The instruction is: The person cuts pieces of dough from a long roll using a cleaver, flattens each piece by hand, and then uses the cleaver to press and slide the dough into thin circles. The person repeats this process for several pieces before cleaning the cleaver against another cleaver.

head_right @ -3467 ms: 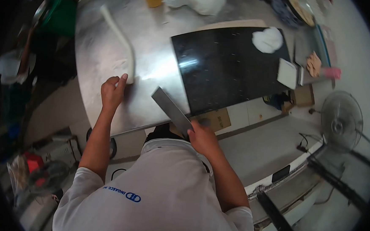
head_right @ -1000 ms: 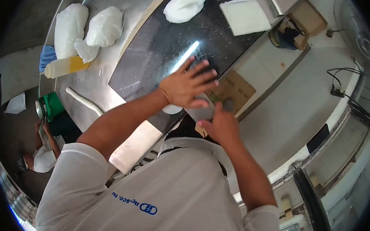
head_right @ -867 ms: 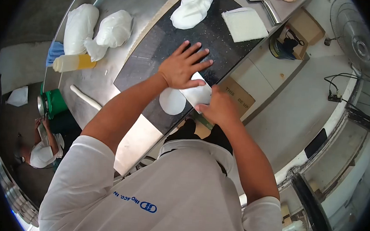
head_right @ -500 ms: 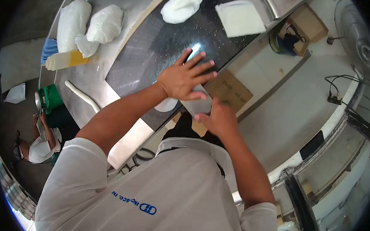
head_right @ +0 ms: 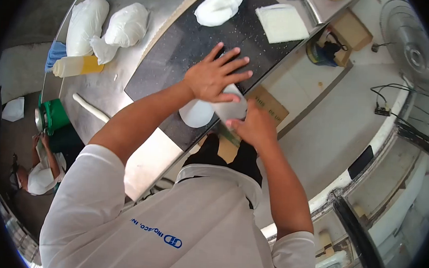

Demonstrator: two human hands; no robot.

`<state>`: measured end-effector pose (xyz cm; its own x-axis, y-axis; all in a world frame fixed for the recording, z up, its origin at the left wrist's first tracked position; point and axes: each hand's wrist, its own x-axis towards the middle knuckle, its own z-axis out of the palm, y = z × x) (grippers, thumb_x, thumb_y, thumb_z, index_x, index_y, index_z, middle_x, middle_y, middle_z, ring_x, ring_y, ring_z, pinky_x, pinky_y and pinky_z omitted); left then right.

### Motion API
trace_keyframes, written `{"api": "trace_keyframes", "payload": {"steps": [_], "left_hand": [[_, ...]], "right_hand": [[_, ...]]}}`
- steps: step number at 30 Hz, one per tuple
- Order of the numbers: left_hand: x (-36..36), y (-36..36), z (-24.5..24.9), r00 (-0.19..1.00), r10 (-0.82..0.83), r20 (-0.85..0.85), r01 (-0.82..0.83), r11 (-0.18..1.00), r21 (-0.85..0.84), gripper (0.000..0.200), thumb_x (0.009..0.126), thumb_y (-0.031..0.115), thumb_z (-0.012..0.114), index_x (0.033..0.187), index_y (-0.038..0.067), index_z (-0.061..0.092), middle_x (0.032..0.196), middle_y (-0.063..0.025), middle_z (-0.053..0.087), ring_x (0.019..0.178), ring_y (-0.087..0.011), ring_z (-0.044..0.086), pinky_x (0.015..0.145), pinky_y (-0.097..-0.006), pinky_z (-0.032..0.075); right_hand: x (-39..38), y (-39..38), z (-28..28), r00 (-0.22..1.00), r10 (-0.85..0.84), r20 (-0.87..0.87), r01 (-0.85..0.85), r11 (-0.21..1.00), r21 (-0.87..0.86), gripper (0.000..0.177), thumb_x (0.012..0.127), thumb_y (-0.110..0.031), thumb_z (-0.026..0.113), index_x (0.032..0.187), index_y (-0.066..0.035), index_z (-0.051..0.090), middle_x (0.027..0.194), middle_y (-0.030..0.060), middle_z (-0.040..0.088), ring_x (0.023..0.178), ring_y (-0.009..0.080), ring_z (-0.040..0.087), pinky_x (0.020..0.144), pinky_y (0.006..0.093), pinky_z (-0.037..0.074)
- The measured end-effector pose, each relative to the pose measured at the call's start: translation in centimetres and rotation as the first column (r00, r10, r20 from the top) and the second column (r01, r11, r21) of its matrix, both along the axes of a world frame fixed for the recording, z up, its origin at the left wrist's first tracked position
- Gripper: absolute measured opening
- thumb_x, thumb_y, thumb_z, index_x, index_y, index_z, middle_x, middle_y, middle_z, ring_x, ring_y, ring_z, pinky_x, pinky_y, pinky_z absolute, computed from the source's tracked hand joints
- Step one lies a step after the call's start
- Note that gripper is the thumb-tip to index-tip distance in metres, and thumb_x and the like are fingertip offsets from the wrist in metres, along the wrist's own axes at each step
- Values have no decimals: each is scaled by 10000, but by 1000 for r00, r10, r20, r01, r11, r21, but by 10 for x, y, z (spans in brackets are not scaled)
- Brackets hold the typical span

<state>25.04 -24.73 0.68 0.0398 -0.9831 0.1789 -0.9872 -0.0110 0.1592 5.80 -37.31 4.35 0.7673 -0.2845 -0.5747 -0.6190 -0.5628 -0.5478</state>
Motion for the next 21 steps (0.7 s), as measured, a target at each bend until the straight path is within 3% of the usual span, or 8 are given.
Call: {"api": "trace_keyframes", "payload": {"steps": [4,6,8,10,12,18,20,21], "left_hand": [[23,-14,11,998,54,41,-46,982,-181,735,896,678,583,1473,225,537,1562,-96,468,1488,-367,364,1223,-636,199],[25,-5,29,965,260,-23,-257,929,-266,692,908,585,638,1472,197,535,1522,-119,510,1452,-370,416,1219,-586,255],[26,30,34,941,304,-152,-335,904,-267,648,932,455,675,1477,139,522,1496,-145,533,1428,-387,443,1210,-547,297],[20,77,26,863,355,-359,-446,869,-213,613,965,362,652,1493,93,497,1509,-170,521,1451,-399,415,1215,-536,294],[1,120,15,796,358,-488,-467,876,-118,598,963,324,653,1490,91,493,1495,-192,522,1425,-449,429,1204,-537,312],[-56,148,4,838,425,-343,-459,888,-21,522,999,291,608,1466,74,519,1543,-196,463,1454,-465,380,1206,-571,291],[-64,139,6,801,499,-329,-534,846,-16,453,976,278,642,1370,63,587,1520,-186,488,1438,-446,409,1203,-527,315],[-65,133,12,811,475,-342,-548,822,-158,297,934,214,687,1184,58,647,1357,-169,594,1317,-404,520,1100,-503,415]], "right_hand": [[13,-6,7,988,-76,133,93,987,-129,623,825,-360,816,1259,-20,527,1010,276,724,989,487,691,861,533,534],[3,10,1,985,-99,144,119,982,-144,594,848,-332,799,1256,-7,515,1049,278,718,1000,483,690,862,527,534],[-10,34,-15,901,-330,282,351,936,-28,592,859,-306,798,1265,9,504,1079,276,714,1021,475,690,877,522,533],[-25,96,-31,922,-247,300,275,960,-55,583,888,-273,779,1273,36,470,1152,314,679,1092,491,661,936,519,515],[-27,135,-25,959,-248,139,247,969,24,601,889,-277,770,1290,39,451,1144,329,669,1075,517,648,939,520,507],[-18,116,-9,963,-119,241,112,993,43,518,879,-269,764,1212,34,510,1086,299,692,1036,476,677,885,507,524],[-19,109,1,972,-126,200,104,988,116,477,872,-284,764,1171,19,548,1065,278,701,1002,450,692,847,486,530],[-19,103,6,972,-116,206,93,989,116,477,872,-284,764,1171,19,548,1065,278,701,1002,450,692,847,486,530]]}}
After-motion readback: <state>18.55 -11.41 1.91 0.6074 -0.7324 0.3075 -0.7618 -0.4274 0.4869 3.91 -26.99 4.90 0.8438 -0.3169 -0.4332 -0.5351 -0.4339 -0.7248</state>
